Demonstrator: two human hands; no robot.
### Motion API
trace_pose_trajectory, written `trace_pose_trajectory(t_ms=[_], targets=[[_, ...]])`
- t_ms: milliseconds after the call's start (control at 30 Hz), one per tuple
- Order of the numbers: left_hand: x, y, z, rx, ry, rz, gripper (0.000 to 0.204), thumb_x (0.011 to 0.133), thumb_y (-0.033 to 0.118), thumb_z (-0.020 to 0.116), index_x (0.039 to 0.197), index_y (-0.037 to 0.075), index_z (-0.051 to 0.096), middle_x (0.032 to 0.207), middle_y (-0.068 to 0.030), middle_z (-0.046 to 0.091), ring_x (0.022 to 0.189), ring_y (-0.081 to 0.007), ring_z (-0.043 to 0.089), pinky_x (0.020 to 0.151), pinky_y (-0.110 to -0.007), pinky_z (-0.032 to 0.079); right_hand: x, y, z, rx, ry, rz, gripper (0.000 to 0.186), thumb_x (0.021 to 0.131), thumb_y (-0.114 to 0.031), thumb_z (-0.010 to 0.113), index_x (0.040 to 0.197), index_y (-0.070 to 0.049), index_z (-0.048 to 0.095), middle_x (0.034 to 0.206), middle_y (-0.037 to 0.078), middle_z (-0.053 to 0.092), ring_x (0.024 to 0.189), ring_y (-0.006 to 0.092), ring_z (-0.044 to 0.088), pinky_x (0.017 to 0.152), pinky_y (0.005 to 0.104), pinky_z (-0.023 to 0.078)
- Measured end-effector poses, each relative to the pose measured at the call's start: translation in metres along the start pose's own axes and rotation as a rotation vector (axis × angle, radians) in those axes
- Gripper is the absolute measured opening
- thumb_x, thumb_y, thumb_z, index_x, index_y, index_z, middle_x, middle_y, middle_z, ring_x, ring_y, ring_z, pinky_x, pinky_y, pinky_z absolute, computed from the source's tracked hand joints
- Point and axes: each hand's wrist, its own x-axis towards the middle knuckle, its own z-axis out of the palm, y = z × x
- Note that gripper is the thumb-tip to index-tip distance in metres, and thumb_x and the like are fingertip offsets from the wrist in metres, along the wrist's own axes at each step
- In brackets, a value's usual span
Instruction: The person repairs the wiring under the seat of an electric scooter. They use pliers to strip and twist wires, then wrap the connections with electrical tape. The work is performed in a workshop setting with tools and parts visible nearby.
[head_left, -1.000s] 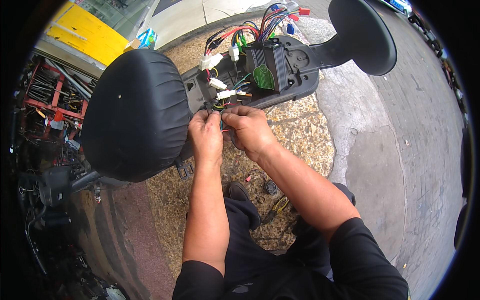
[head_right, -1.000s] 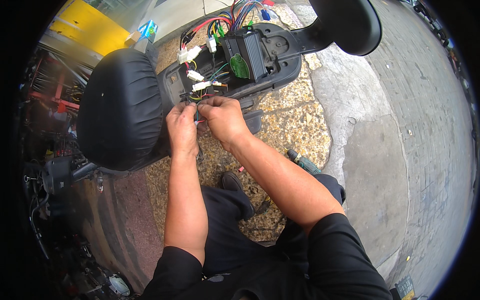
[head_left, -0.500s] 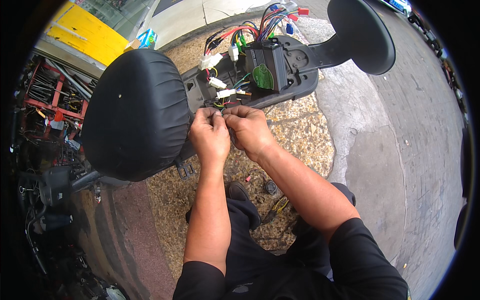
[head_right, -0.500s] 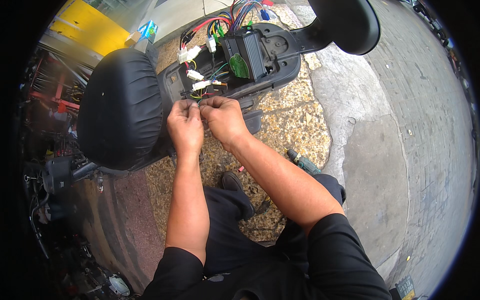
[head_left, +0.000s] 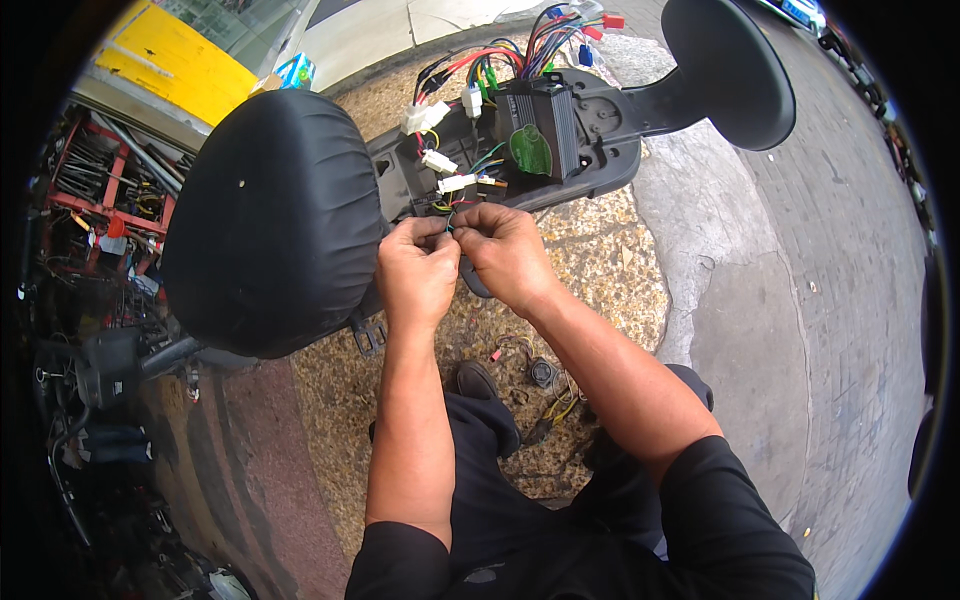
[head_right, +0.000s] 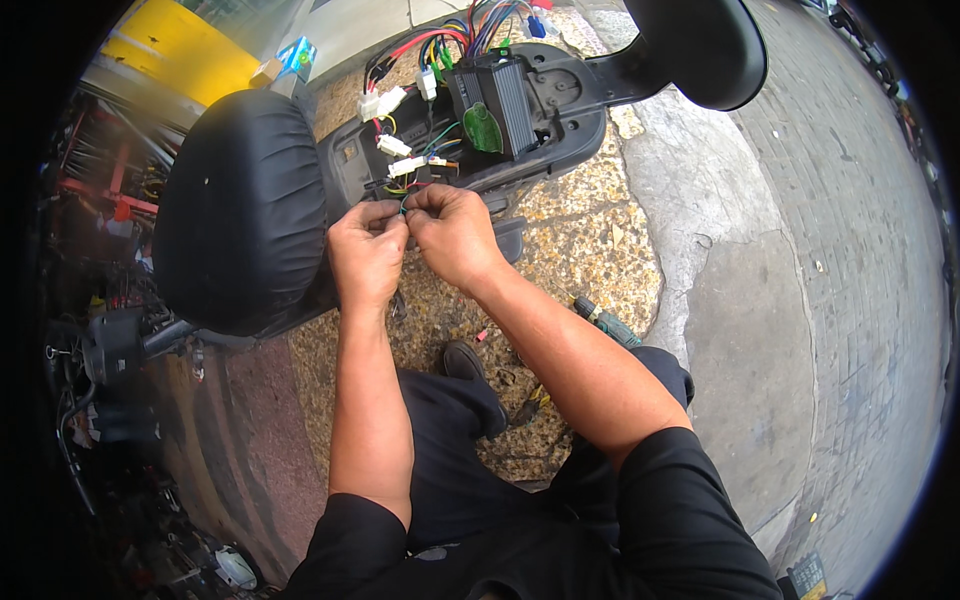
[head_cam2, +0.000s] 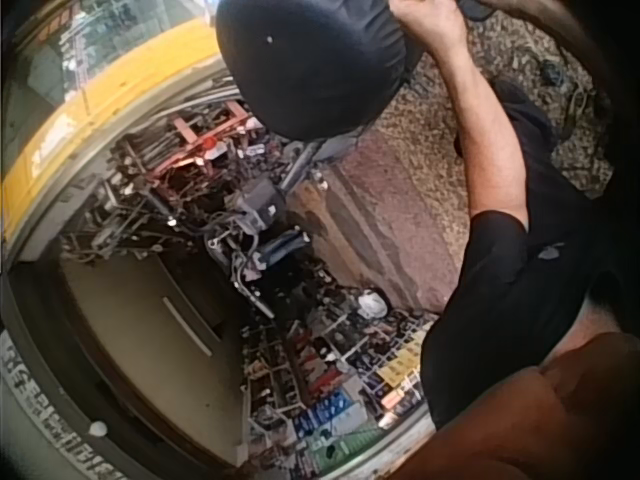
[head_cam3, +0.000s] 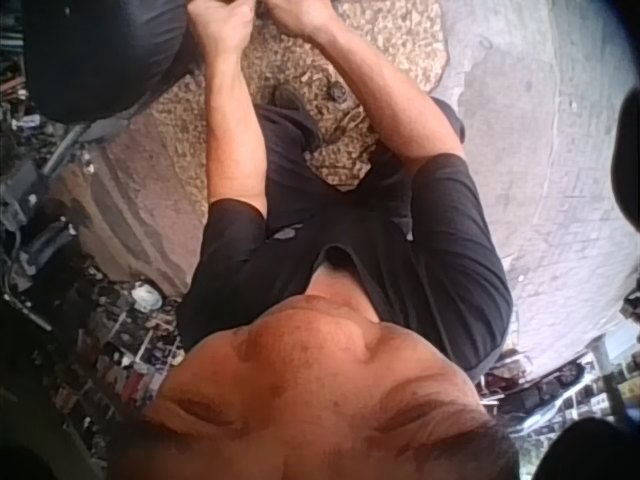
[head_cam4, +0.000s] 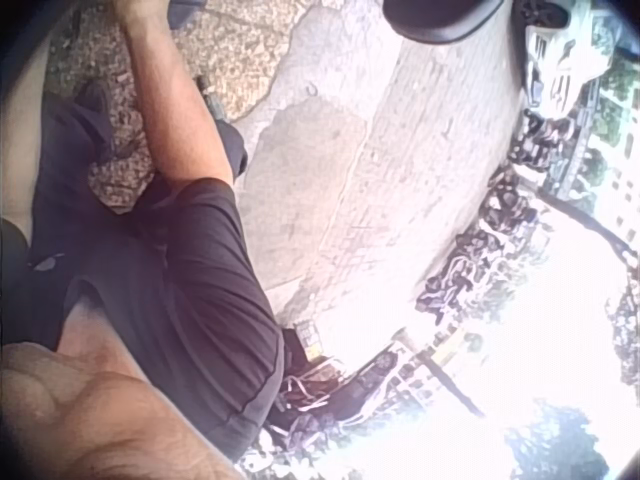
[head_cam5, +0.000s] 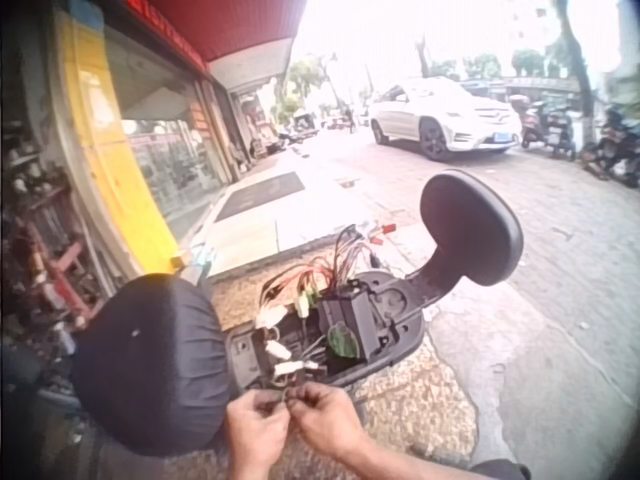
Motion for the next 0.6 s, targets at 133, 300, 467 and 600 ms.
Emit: trace_pose_trajectory(t_ms=[133, 300, 467, 600], targets=[[-0.001, 0.002, -0.001, 0.091, 0.01, 0.021, 0.017, 0.081, 0.002, 0.065, 0.095, -0.006, 0.07, 0.075, -0.005, 0.068, 0.064, -0.0074, 0.059, 0.058, -0.023, 0.046, 0.001, 0.0, -0.002, -0.073, -0.001, -0.04, 0.015, 0.083, -0.007, 0.064, 0.093, 0.003, 0.071, 0.082, 0.013, 0.073, 0.073, 0.0111, 0.065, 0.068, 0.0302, 0.053], [0.008, -0.005, -0.003, -0.214, -0.08, -0.037, 0.014, 0.083, 0.001, 0.062, 0.092, -0.006, 0.069, 0.074, -0.0033, 0.065, 0.058, -0.0072, 0.055, 0.053, -0.022, 0.044, -0.001, -0.01, -0.006, -0.2, -0.051, -0.007, 0.013, 0.086, -0.006, 0.065, 0.095, 0.002, 0.07, 0.084, 0.009, 0.071, 0.075, 0.0127, 0.063, 0.07, 0.0287, 0.051], [0.008, -0.01, -0.007, -0.423, -0.167, -0.117, 0.011, 0.086, 0.004, 0.061, 0.091, -0.002, 0.069, 0.071, -0.0017, 0.062, 0.054, -0.0066, 0.051, 0.049, -0.022, 0.04, -0.001, -0.016, -0.006, -0.355, 0.004, -0.08, 0.019, 0.077, -0.014, 0.069, 0.09, -0.001, 0.072, 0.076, 0.018, 0.07, 0.071, 0.0289, 0.07, 0.068, 0.0379, 0.054], [0.008, -0.011, -0.006, -0.435, -0.162, -0.132, 0.01, 0.088, 0.004, 0.062, 0.091, -0.002, 0.068, 0.071, -0.0006, 0.061, 0.053, -0.0058, 0.049, 0.048, -0.021, 0.039, 0.0, -0.016, -0.004, -0.364, 0.026, -0.044, 0.021, 0.075, -0.016, 0.07, 0.088, 0.0, 0.072, 0.076, 0.021, 0.069, 0.073, 0.0342, 0.07, 0.07, 0.0414, 0.055]])
